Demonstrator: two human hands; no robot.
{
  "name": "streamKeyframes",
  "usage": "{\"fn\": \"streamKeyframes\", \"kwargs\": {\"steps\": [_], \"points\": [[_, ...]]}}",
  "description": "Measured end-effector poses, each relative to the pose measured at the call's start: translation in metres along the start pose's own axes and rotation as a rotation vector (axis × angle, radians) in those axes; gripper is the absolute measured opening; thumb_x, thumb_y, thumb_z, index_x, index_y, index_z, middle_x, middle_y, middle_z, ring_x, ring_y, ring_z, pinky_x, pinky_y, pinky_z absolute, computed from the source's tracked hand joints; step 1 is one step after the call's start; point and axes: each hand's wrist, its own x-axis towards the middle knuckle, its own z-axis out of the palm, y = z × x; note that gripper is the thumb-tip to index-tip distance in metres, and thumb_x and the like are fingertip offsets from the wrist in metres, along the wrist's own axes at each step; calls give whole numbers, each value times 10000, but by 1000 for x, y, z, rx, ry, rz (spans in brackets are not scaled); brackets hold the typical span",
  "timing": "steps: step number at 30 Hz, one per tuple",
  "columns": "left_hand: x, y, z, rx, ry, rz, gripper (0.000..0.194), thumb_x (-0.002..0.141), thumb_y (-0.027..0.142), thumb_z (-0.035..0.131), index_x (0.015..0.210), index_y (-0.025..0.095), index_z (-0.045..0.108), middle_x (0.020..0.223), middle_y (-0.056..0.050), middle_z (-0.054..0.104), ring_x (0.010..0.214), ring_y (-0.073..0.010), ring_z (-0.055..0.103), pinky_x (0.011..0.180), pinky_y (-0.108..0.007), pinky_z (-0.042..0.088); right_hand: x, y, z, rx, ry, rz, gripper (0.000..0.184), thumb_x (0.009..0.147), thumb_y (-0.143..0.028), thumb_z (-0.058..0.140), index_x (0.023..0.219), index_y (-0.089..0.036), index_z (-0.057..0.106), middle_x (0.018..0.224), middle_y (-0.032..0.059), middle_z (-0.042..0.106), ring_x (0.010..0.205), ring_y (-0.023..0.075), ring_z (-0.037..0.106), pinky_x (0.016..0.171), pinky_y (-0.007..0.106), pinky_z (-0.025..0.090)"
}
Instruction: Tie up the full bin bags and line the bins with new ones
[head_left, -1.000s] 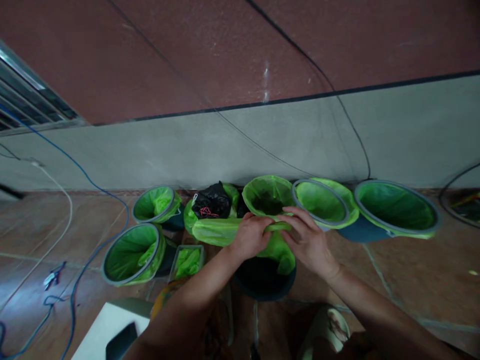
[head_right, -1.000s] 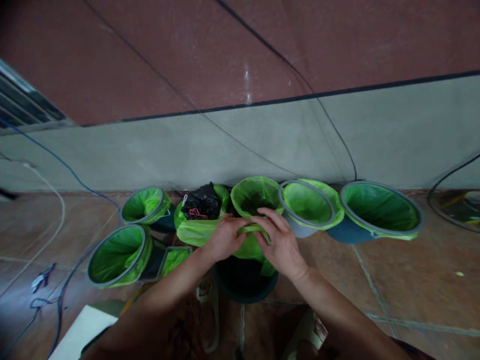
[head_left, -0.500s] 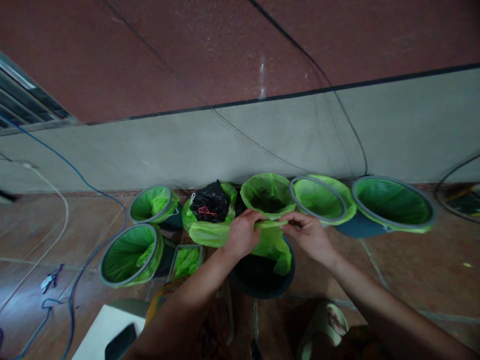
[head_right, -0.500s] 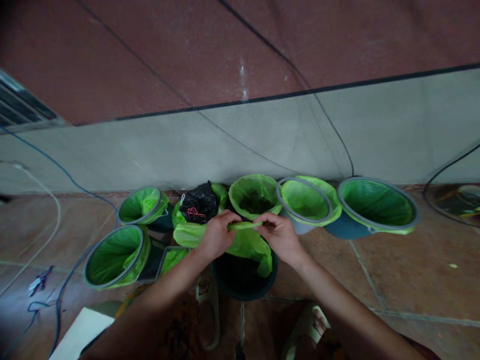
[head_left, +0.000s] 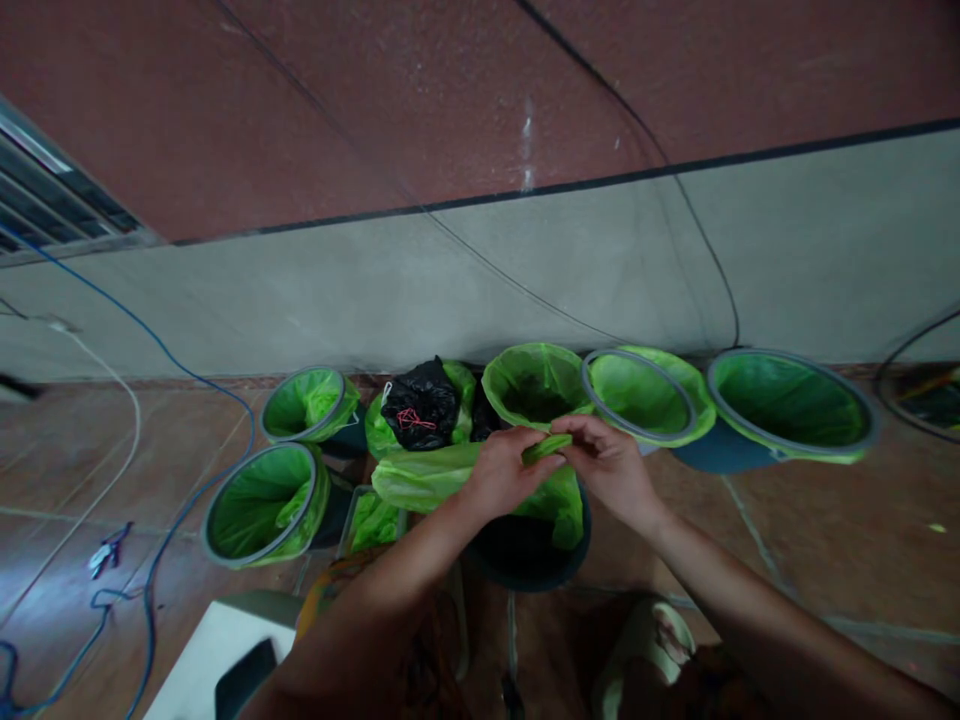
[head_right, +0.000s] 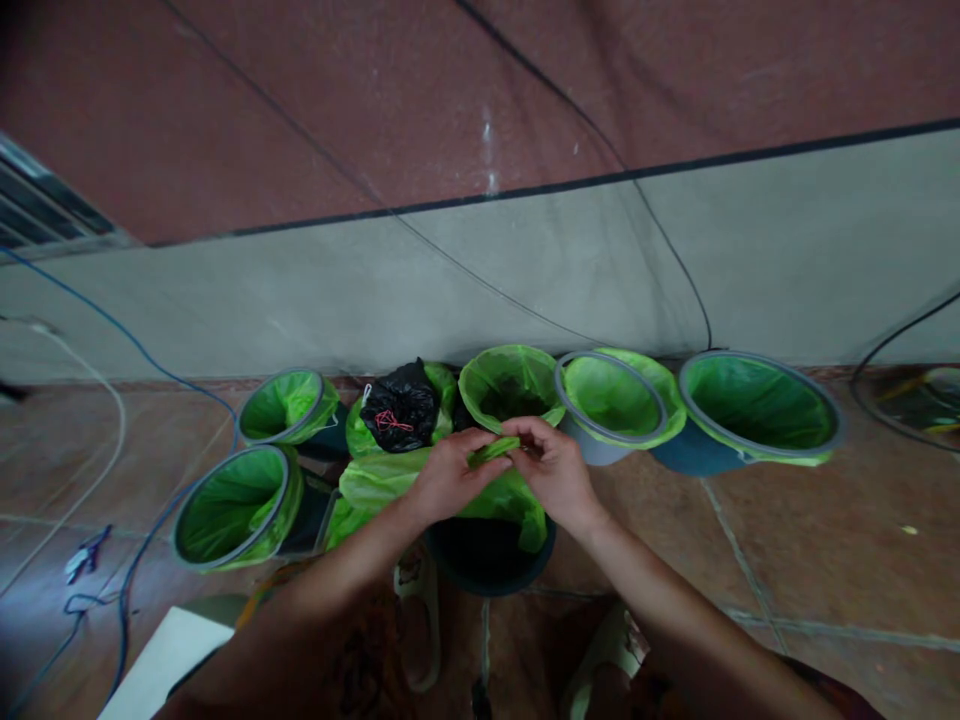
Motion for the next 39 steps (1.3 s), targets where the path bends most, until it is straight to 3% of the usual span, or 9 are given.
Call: {"fn": "streamKeyframes", "kwargs": {"steps": [4, 8, 11, 16, 21, 26, 29, 32, 39], "points": [[-1, -3, 0, -35, 106, 0, 227, 881, 138, 530, 981, 207, 721, 991, -39, 746, 943, -169, 684, 914, -293, 513, 1, 0, -1, -69, -75, 37, 456, 705, -223, 714, 1153, -236, 632, 1083, 43, 701, 934, 176, 658, 857, 327, 531], [-2, -4, -7, -130, 183, -36, 299, 805, 44, 515, 932, 200, 735, 978, -27, 749, 918, -150, 684, 922, -287, 517, -3, 5, -1, -121, -211, 111, 144, 774, -249, 639, 906, -212, 683, 847, 11, 711, 810, 176, 658, 773, 312, 518], [-1, -5, -12, -176, 213, -94, 290, 783, 46, 516, 908, 187, 737, 959, -23, 748, 885, -143, 681, 884, -267, 519, -4, 8, -1, -163, -202, 136, 97, 806, -275, 603, 794, -210, 673, 748, 1, 684, 711, 164, 625, 669, 284, 482], [4, -17, -24, -183, 235, -220, 311, 793, 87, 466, 911, 176, 739, 861, 3, 738, 745, -127, 644, 745, -241, 505, 1, 7, -3, -179, -111, 120, 144, 792, -347, 652, 771, -207, 675, 679, -6, 651, 639, 151, 569, 610, 273, 439], [6, -26, -31, -336, 208, -291, 249, 823, 187, 489, 872, 151, 731, 784, -8, 711, 706, -133, 620, 681, -240, 484, 2, 9, -5, -169, -117, 130, 233, 806, -431, 656, 764, -203, 669, 677, -1, 643, 638, 153, 562, 609, 278, 435], [3, -13, -40, -357, 104, -231, 269, 759, 207, 642, 1014, 171, 722, 934, -24, 731, 836, -161, 646, 788, -262, 496, 0, 10, -4, -167, -151, 130, 240, 838, -439, 618, 787, -209, 658, 696, -7, 623, 659, 153, 554, 620, 274, 428], [1, -7, -41, -315, 76, -190, 346, 733, 304, 744, 1056, 184, 720, 931, -24, 728, 849, -172, 643, 804, -266, 490, -1, 9, -3, -171, -194, 120, 239, 866, -431, 586, 789, -213, 647, 695, -12, 610, 652, 149, 544, 610, 269, 421], [2, -9, -39, -331, 119, -179, 276, 806, 425, 681, 873, 161, 732, 779, -4, 682, 747, -145, 601, 715, -237, 470, -2, 8, -2, -199, -216, 107, 242, 891, -425, 555, 807, -217, 645, 703, -12, 611, 654, 150, 544, 613, 272, 423], [5, -16, -39, -411, 289, -200, 489, 872, 552, 549, 581, 164, 495, 564, 49, 393, 544, -73, 337, 518, -204, 310, -4, 5, -3, -354, -236, 116, 284, 922, -457, 502, 890, -219, 653, 791, 17, 682, 727, 180, 618, 660, 302, 467]]}}
